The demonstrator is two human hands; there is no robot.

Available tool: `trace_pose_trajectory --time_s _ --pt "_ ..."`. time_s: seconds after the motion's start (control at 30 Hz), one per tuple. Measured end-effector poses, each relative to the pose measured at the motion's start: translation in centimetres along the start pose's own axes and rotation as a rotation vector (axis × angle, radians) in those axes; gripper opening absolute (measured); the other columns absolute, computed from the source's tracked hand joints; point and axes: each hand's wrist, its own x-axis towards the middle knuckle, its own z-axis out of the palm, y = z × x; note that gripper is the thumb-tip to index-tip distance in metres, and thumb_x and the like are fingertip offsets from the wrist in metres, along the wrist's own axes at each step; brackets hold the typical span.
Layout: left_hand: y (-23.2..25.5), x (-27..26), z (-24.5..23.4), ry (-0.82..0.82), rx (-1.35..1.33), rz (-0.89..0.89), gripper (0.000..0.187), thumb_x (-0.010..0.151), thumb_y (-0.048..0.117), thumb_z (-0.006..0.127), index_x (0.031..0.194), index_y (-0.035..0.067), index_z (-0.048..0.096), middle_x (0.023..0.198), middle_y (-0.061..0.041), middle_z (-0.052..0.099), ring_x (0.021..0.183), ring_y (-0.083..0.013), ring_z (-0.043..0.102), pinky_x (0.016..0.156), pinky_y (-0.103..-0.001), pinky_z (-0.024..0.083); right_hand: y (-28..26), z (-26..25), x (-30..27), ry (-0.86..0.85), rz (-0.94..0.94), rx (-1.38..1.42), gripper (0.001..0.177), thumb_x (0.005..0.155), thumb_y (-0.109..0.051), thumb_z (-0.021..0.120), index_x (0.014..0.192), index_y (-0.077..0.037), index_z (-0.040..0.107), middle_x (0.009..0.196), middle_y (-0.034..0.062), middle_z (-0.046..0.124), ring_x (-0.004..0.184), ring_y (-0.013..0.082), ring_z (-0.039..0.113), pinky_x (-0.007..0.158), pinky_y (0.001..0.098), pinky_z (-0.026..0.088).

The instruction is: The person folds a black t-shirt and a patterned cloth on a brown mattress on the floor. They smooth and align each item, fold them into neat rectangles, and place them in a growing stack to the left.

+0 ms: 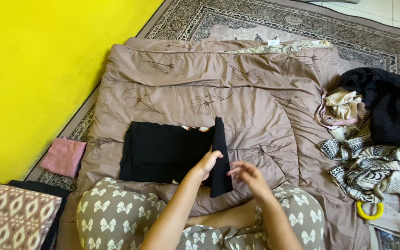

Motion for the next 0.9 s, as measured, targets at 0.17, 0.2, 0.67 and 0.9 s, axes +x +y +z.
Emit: trace_pose_trajectory --time_s 0.17,0.2,0.67,0.9 --pt "2.0 -0.4 3.7 -0.060 -0.029 0.044 0.027 0.086 0.024 0.060 0.094 0.000 0.068 0.087 -0.009 0.067 0.081 -0.0176 0.061 0.078 -0.034 0.049 1.3 -3.6 1.5 0.396 0.033 0.279 0.034 0.098 -0.007 0.052 0.131 -0.009 0.061 0.106 0.0073 0.072 0.085 0.0136 0.063 0.075 0.0304 0.050" --pt "2.3 -0.7 4.8 -0.059 -0.013 0.053 0.024 0.085 0.023 0.059 0.090 0.000 0.067 0.082 -0.008 0.065 0.077 -0.0187 0.060 0.074 -0.035 0.048 1.4 -3.9 1.5 0.416 0.033 0.287 0.034 0.098 -0.009 0.051 0.131 -0.010 0.061 0.108 0.0066 0.072 0.087 0.0135 0.064 0.076 0.0311 0.051" --pt "3.9 1.4 -3.5 -0.320 -0.217 -0.256 0.028 0.076 0.023 0.058 0.092 0.004 0.071 0.083 -0.010 0.072 0.073 -0.0225 0.068 0.075 -0.036 0.057 1.4 -1.9 1.9 0.257 0.134 0.237 0.059 0.100 -0.048 0.043 0.150 -0.017 0.048 0.137 0.0097 0.065 0.123 0.0281 0.056 0.097 0.0489 0.048" --pt "2.9 0.9 -22.1 -0.020 -0.246 -0.167 0.018 0.073 0.026 0.061 0.075 0.008 0.065 0.071 -0.009 0.068 0.062 -0.0236 0.064 0.065 -0.036 0.057 2.8 -1.6 2.8 0.248 0.147 0.076 0.054 0.101 -0.036 0.046 0.151 -0.017 0.048 0.133 0.0112 0.068 0.125 0.0272 0.057 0.099 0.0510 0.048"
